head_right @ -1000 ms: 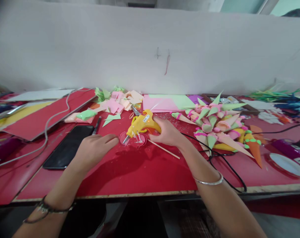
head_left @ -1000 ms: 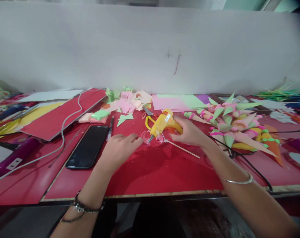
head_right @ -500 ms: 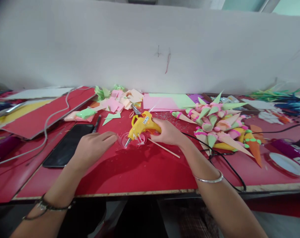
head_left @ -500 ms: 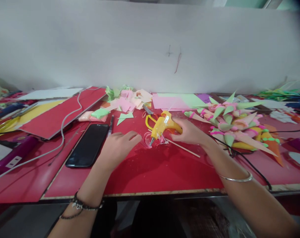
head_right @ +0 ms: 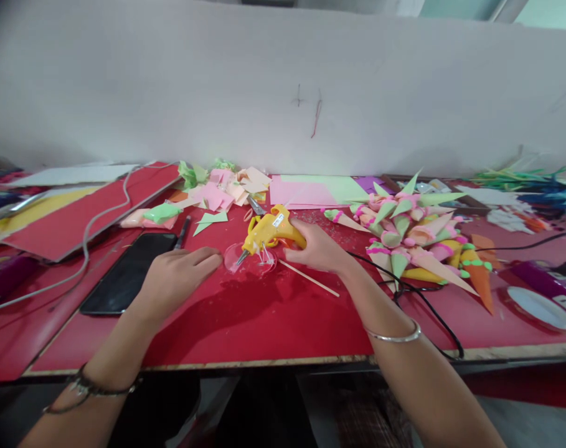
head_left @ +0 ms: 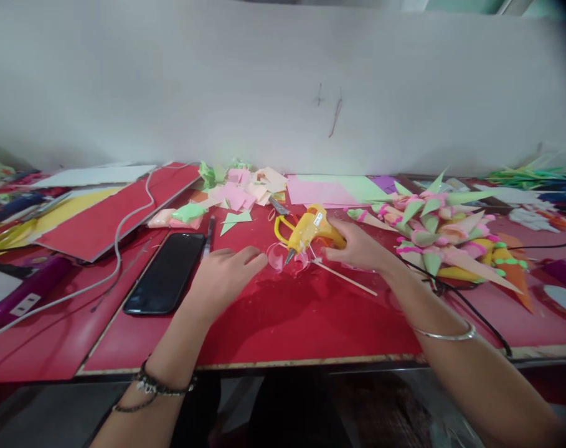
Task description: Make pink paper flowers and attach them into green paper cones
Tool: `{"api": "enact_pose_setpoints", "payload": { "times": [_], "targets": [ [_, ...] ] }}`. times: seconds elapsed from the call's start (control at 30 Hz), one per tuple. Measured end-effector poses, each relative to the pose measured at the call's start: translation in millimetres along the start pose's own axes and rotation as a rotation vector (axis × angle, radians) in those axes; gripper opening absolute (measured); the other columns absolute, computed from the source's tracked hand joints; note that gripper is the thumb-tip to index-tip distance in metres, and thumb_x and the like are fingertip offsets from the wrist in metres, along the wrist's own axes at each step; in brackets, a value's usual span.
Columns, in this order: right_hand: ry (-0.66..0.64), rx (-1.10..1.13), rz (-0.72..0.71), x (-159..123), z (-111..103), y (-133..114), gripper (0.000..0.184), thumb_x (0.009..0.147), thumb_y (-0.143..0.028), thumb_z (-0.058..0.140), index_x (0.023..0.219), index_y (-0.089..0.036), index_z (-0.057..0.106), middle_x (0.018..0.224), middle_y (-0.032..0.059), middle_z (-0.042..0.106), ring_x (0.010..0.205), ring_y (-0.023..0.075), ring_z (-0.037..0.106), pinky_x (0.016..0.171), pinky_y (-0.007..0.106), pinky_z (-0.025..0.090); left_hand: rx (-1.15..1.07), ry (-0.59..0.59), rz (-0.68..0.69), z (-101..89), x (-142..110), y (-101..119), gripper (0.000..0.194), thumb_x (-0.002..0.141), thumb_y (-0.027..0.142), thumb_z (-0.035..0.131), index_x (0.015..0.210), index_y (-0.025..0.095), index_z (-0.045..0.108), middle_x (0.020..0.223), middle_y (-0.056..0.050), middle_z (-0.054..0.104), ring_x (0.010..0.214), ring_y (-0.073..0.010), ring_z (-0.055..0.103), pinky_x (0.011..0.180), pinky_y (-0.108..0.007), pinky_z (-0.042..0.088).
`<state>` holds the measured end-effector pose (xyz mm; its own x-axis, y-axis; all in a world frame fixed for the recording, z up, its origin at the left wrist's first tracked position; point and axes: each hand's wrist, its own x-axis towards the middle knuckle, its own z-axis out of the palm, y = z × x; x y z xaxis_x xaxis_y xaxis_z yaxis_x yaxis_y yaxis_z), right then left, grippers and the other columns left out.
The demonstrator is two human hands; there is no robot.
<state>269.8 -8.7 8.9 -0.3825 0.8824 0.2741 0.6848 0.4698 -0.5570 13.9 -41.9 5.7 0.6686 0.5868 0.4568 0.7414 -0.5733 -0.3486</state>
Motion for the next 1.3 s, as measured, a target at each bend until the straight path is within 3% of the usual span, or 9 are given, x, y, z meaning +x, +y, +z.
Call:
{"api": "enact_pose_setpoints", "payload": {
  "times": [0.43,0.7,1.3],
  "targets": [
    [-0.034,-0.013,0.016,0.5,5.8,4.0,0.030,0.066,-0.039,0.056,0.084,-0.016,0.049,0.068,-0.0017,0.046,0.056,0.0104,0.040,0.051,0.022,0.031,0.036,0.015,0.052,0.4,0.2,1.0,0.017,0.077,0.009,0.044,0.079,0.022,0.055,0.072,0.002,0.061,0.049,-0.0103,0.049,0.045,-0.023,0.030],
    [-0.092,0.015,-0.018,0.0,3.6,2.7,0.018,0.066,-0.030,0.054,0.076,-0.017,0.046,0.061,-0.0044,0.042,0.052,0.0088,0.037,0.046,0.020,0.027,0.044,0.029,0.051,0.0,0.6,0.4,0.015,0.077,0.009,0.045,0.078,0.021,0.054,0.072,0.002,0.061,0.048,-0.0091,0.047,0.045,-0.023,0.029],
    [-0.124,-0.029,-0.025,1.5,2.6,8.3,0.014,0.067,-0.026,0.052,0.075,-0.017,0.046,0.065,-0.0035,0.042,0.054,0.0084,0.036,0.049,0.021,0.027,0.051,0.136,0.069,1.3,0.5,-0.2,0.017,0.075,0.008,0.044,0.078,0.021,0.055,0.074,0.004,0.063,0.047,-0.0097,0.048,0.044,-0.023,0.030]
  ]
}}
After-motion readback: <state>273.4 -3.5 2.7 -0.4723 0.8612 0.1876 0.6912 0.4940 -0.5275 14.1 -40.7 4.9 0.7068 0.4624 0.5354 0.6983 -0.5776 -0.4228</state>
